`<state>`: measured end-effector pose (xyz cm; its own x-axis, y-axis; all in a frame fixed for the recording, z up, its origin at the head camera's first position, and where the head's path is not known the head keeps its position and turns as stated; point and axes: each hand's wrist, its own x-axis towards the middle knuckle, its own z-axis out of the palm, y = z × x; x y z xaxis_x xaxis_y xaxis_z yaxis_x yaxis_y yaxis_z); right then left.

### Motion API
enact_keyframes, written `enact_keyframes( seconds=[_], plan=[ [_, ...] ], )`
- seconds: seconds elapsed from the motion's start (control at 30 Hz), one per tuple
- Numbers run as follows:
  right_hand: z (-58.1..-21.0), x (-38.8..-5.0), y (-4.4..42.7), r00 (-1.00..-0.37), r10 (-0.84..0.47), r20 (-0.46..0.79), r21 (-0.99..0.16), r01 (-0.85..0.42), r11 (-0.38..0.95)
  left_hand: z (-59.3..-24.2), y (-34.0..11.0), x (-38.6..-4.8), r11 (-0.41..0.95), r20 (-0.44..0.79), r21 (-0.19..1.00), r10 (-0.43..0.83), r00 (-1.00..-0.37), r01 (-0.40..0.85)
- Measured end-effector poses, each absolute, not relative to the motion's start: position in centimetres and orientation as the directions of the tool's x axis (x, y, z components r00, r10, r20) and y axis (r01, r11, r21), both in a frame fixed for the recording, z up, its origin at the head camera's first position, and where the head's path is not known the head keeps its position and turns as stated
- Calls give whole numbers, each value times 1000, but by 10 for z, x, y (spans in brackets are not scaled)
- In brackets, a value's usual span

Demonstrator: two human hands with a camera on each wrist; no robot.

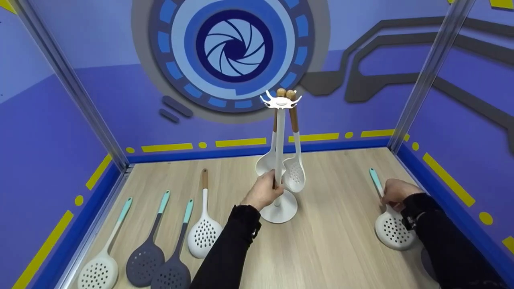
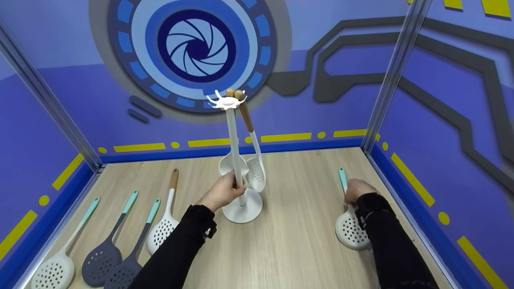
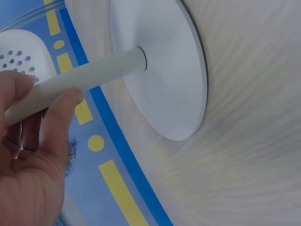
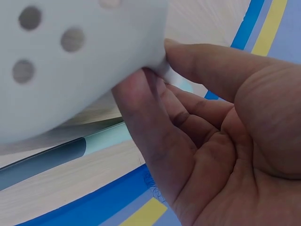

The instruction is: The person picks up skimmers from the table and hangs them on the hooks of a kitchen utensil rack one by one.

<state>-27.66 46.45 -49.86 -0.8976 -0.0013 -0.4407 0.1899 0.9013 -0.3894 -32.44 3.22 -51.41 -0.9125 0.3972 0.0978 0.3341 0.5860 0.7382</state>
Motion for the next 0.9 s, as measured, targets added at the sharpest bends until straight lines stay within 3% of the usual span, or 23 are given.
enact_keyframes(
  seconds=[0.9],
  plan=[
    [-477, -278, 455, -913, -13, -408, -446, 187, 875, -515, 31, -325, 583, 123, 729, 405, -906, 359]
  ],
)
